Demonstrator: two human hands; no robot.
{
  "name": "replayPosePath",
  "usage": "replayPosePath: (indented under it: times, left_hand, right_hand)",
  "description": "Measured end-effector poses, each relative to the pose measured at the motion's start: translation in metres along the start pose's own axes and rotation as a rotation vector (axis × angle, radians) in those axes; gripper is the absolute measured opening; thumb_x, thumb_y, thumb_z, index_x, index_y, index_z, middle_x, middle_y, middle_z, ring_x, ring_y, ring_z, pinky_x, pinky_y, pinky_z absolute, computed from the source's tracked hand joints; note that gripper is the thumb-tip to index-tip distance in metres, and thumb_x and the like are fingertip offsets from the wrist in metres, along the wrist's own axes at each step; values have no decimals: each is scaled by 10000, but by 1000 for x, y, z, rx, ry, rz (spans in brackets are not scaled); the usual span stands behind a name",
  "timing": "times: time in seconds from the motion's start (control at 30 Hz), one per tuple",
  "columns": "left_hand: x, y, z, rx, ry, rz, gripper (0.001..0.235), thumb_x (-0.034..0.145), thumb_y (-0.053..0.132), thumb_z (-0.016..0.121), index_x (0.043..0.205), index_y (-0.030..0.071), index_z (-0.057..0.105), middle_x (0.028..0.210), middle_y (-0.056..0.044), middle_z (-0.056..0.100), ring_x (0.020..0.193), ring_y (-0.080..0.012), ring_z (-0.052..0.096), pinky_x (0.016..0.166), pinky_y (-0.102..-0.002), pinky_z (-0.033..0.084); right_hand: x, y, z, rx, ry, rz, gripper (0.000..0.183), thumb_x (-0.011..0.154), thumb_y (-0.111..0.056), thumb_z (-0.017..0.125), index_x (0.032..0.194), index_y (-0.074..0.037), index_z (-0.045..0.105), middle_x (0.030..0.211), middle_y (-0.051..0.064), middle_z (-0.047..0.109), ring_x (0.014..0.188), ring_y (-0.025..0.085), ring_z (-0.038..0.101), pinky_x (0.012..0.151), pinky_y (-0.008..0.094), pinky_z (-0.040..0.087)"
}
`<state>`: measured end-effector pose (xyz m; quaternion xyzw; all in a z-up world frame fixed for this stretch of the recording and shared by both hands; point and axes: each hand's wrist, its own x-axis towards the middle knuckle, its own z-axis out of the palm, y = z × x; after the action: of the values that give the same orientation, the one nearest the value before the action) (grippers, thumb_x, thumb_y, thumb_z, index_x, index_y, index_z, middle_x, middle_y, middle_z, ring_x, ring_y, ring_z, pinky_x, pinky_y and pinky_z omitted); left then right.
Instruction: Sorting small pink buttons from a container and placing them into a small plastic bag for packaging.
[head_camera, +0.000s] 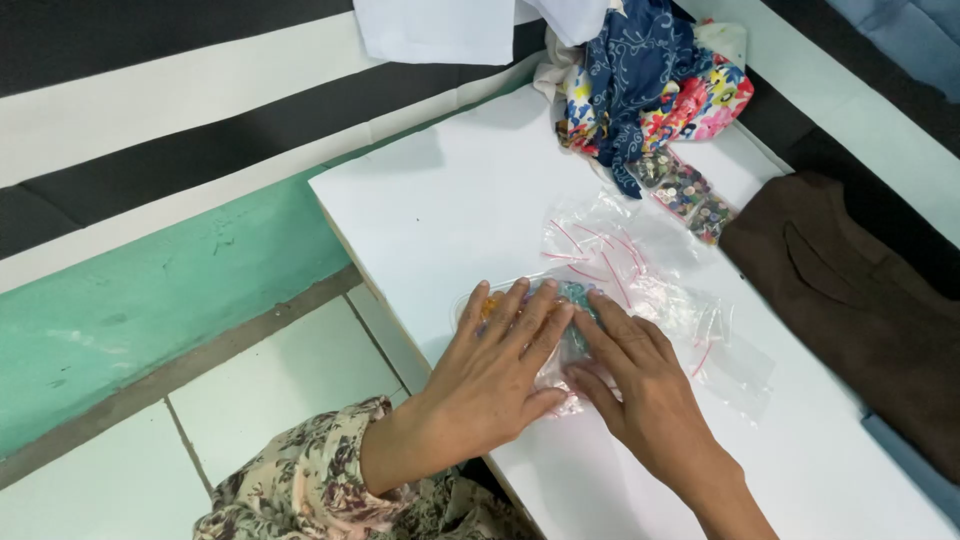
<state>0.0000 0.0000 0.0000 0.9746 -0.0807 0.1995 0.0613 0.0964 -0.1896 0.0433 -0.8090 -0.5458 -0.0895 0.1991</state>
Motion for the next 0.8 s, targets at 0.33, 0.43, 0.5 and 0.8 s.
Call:
replayPosePath:
  times: [0.33,0.43,0.5,0.8]
  left_hand:
    - [-3,-3,-1,18,1,25,907,986,637,511,1642,100,190,1708,-157,174,1553,-338,218,1240,-554,121]
    - [-1,-4,-7,-40,-16,51,881,1011,584,514,1662,140,119,1714,-146,169,1561,-347,200,1227,-569,121]
    - [1,-5,-16,-154,-76,12,827,1042,552,457,1661,156,79,1718,-149,133,1559,-387,154,1207,-598,105]
    - [22,80,-77,-129,116,148,743,1045,471,410,1649,103,184,1732,-172,143,1605,-393,161,1210,-682,182]
  right_hand:
    - [-3,1,7,-6,0,64,599,960,-219,681,1500,-73,467,1567,193,481,1438,335,478,1112,485,385]
    - [-5,-2,3,12,31,83,605,967,-239,682,1502,-74,454,1571,183,475,1435,327,481,1104,489,387]
    - [-7,-7,-4,44,84,80,559,1007,-229,647,1509,-89,443,1569,193,460,1432,339,485,1102,473,398]
    - [-93,-12,-75,-24,264,246,614,1039,-281,684,1551,-104,394,1628,190,406,1476,380,490,1137,499,443]
